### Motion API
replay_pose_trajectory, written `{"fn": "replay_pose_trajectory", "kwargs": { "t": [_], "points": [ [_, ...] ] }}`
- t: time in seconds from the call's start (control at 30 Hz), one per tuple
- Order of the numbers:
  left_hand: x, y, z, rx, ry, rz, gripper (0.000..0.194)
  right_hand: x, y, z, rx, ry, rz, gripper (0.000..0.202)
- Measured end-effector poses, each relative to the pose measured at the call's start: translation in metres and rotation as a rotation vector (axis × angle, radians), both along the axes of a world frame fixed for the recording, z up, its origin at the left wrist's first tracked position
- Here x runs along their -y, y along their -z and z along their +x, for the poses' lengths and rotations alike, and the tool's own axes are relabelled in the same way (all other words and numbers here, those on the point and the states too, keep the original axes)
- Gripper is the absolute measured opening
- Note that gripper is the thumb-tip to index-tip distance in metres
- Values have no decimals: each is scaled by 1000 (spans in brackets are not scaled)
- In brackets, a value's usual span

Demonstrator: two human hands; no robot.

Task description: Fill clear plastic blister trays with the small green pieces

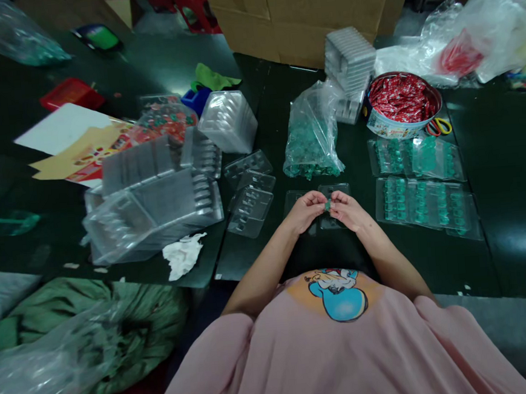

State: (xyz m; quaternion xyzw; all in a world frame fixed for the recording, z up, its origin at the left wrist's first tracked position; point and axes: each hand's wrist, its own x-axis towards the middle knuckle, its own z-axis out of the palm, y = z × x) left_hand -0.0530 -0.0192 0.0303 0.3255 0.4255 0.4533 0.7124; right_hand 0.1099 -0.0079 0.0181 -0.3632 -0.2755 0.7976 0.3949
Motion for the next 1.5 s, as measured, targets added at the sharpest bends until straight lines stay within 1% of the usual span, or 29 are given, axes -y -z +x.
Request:
{"fn": "replay_pose_trajectory", "kwargs": {
  "t": [0.13,0.23,0.33,0.4,0.5,0.57,0.63,0.73,0.8,0.93,1.0,1.07,1.17,1.27,1.37,1.5],
  "points": [
    [-4,0,0,-25,4,28,37,-1,0,-3,26,58,10,43],
    [-9,2,-1,-44,-55,1,37,-5,1,1,7,88,5,42],
    [-14,6,2,-53,-113,-14,33,-9,2,4,-30,108,-25,41],
    [-17,6,6,-69,-143,5,32,-13,3,5,-38,138,-52,42],
    [-19,3,13,-119,-163,68,33,-18,4,4,-22,182,-76,43],
    [-21,-1,16,-188,-142,138,36,-22,4,2,6,210,-69,43],
    [-25,-5,17,-311,-120,222,38,-26,3,1,35,236,-43,43],
    [-36,-8,17,-503,-116,313,32,-31,1,1,69,248,20,42],
    [-45,-7,18,-545,-110,340,29,-36,1,1,101,249,72,42],
    [-62,0,19,-517,-77,331,29,-44,1,3,158,288,159,42],
    [-67,5,19,-505,-71,311,28,-46,2,5,173,300,180,41],
    [-70,10,18,-515,-76,312,28,-46,4,8,213,283,195,41],
    [-72,19,16,-597,-86,368,25,-45,8,12,324,274,214,37],
    [-72,27,14,-725,-80,454,24,-43,14,17,409,317,241,34],
    [-70,33,16,-822,-48,526,23,-42,18,20,438,329,272,31],
    [-67,38,18,-860,-5,575,22,-42,25,23,466,321,299,29]
  ]
}}
